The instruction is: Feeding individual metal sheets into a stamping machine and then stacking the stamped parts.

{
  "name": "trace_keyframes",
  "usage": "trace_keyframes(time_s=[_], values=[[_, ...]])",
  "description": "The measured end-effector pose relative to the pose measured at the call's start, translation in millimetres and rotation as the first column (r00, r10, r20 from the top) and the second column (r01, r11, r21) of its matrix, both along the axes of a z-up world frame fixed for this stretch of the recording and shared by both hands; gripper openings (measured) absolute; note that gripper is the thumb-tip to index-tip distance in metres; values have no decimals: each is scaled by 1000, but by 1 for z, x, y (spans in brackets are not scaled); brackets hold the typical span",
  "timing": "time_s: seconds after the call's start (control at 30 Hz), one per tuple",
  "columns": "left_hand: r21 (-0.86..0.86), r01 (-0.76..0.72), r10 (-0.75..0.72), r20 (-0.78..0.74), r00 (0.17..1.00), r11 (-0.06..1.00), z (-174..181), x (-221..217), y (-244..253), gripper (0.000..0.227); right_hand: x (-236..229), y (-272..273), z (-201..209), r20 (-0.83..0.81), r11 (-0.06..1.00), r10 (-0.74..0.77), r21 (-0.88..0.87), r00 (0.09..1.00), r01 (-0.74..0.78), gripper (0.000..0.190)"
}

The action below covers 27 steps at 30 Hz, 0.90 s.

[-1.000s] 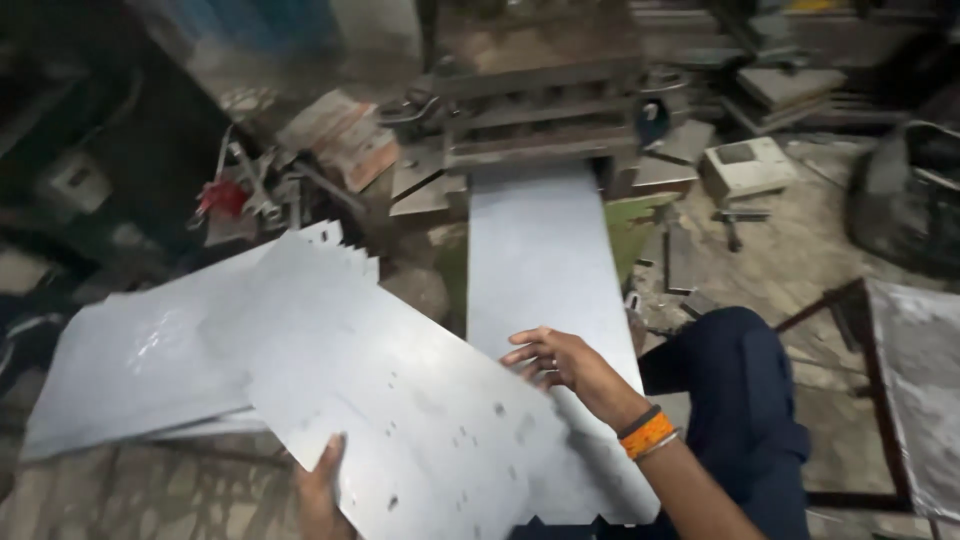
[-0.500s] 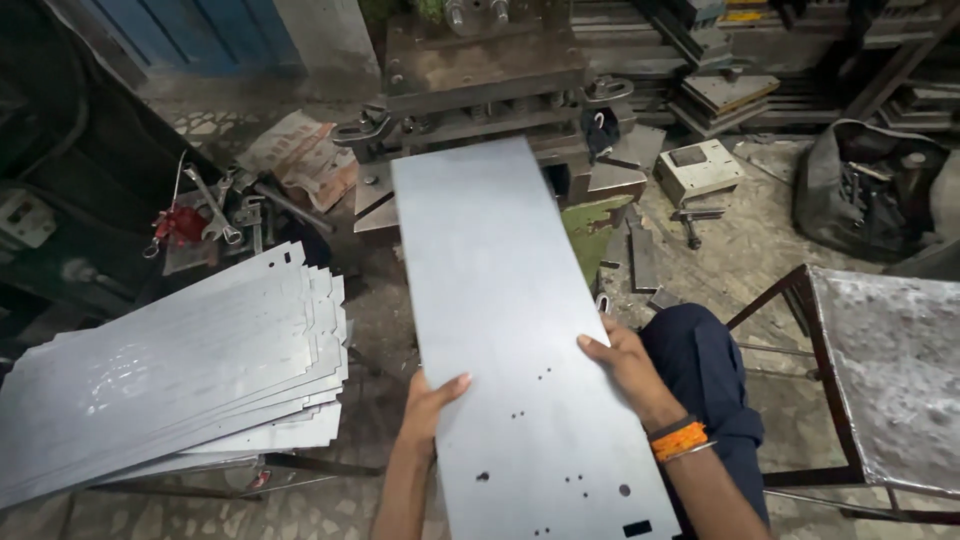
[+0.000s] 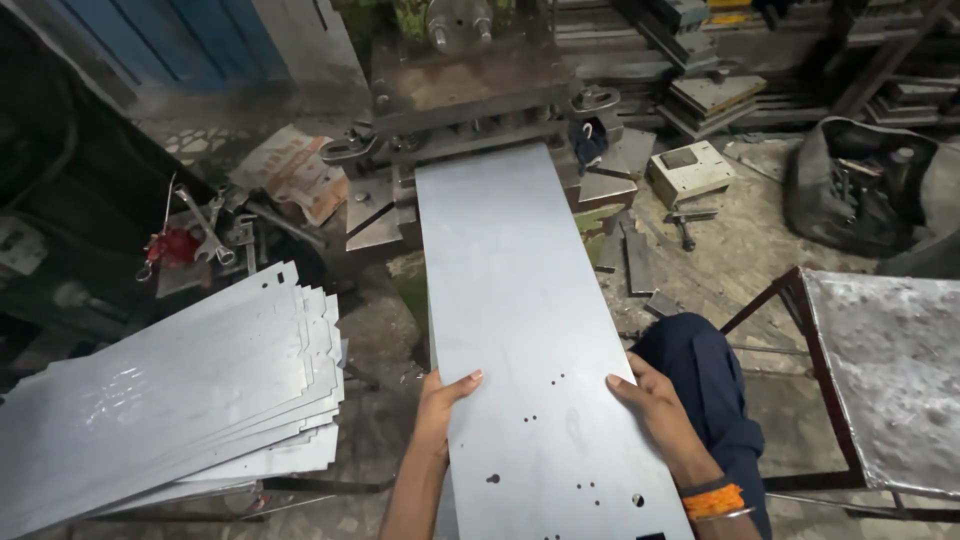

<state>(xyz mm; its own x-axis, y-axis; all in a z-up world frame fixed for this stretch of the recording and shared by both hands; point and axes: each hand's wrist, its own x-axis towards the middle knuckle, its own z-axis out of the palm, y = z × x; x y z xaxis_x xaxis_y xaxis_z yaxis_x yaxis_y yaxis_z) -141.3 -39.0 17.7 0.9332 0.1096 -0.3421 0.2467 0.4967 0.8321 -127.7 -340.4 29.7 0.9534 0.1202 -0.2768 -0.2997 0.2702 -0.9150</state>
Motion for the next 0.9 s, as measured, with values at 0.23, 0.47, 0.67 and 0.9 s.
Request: trace_keyframes(time_s=[0.23,0.47,0.67,0.9], values=[[-40,-190,189,-30,982,981,-91,42,37,42,24,15,20,18,1000,6,-17,1000,-5,55],[-112,-175,175,-10,985,978,-69,114,49,64,128,31,-8,29,989,-86,-116,996,88,62],[397,-93,80,49,996,913,-23,192,65,62,210,54,-11,57,987,-80,-137,995,88,58],[347,-118,111,42,993,930,-50,290,98,50,344,55,-78,131,963,-29,-264,991,63,44]])
